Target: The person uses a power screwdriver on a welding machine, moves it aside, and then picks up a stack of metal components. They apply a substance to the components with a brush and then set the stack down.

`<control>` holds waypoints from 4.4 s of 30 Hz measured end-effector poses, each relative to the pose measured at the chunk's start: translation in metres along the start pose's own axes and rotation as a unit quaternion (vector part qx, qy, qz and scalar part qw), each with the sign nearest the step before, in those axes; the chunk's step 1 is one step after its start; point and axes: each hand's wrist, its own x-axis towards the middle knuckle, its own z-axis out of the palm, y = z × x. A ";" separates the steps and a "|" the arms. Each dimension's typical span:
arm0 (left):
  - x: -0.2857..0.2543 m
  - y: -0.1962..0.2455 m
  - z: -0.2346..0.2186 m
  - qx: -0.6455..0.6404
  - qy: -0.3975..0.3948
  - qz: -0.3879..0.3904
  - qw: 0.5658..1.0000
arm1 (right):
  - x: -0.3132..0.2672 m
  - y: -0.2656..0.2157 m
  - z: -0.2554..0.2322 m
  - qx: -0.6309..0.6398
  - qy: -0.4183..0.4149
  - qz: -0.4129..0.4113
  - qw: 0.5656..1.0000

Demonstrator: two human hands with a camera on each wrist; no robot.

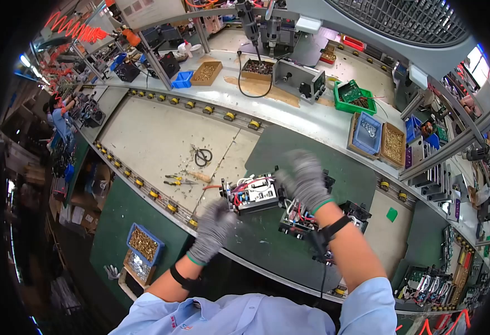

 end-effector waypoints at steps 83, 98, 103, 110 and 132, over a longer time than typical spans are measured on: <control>0.044 0.141 0.252 0.325 -0.297 0.102 0.892 | -0.332 0.024 -0.087 -0.098 0.092 0.241 0.961; 0.051 0.124 0.286 0.270 -0.327 0.033 0.905 | -0.267 0.064 -0.065 -0.154 -0.124 0.191 0.962; 0.043 0.098 0.287 0.264 -0.275 0.109 0.918 | -0.273 0.062 -0.057 -0.164 -0.107 0.170 0.966; 0.050 0.103 0.273 0.276 -0.351 0.129 0.886 | -0.272 0.069 -0.055 -0.170 -0.093 0.151 0.969; -0.108 0.072 0.001 0.044 -0.161 0.025 0.986 | -0.190 0.078 -0.107 -0.183 -0.332 0.143 0.914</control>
